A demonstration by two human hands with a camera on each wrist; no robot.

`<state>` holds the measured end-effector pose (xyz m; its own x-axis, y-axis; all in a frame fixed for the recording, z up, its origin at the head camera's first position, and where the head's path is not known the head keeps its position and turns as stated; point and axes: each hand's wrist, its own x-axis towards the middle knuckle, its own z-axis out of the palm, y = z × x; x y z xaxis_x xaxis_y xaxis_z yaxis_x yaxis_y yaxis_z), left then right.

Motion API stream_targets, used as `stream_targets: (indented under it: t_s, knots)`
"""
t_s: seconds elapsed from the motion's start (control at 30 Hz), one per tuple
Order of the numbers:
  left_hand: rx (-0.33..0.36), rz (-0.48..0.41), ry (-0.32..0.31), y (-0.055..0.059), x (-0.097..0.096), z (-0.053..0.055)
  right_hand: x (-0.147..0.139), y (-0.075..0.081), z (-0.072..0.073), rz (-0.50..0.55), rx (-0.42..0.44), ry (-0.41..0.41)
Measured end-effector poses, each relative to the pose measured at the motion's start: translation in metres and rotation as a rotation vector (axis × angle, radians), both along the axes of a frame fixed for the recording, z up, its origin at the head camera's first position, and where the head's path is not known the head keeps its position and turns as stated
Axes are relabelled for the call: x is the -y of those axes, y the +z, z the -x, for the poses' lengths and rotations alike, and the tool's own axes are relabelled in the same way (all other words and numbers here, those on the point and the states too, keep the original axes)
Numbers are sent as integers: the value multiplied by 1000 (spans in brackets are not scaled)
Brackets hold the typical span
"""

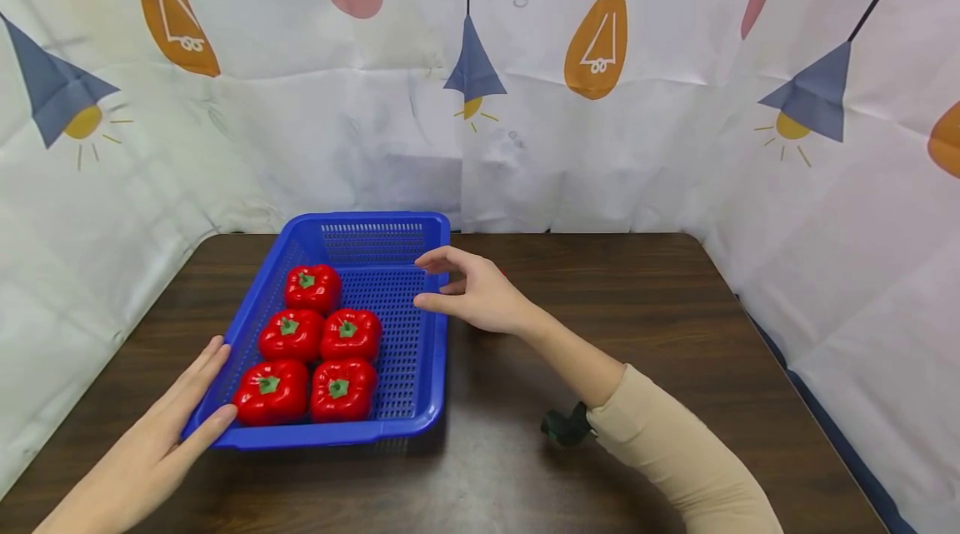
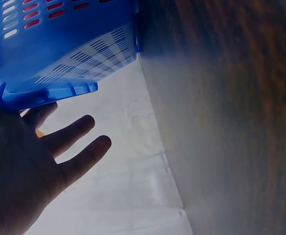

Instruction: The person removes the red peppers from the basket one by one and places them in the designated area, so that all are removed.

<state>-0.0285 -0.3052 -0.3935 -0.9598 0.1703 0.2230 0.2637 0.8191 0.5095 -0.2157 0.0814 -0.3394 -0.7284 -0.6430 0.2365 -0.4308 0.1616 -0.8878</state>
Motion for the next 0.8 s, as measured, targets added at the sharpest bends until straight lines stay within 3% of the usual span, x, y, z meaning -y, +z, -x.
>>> stream_targets:
  t_s: [0.17,0.43,0.8]
  knots:
    - [-7,-6,-7,0,-1,0,6,-1,0,0,-7,18]
    - [38,11,23,1,0,0,14,-3,0,2,1,35]
    - [0,-6,-3,1,-1,0,26,-7,-2,-28,28,95]
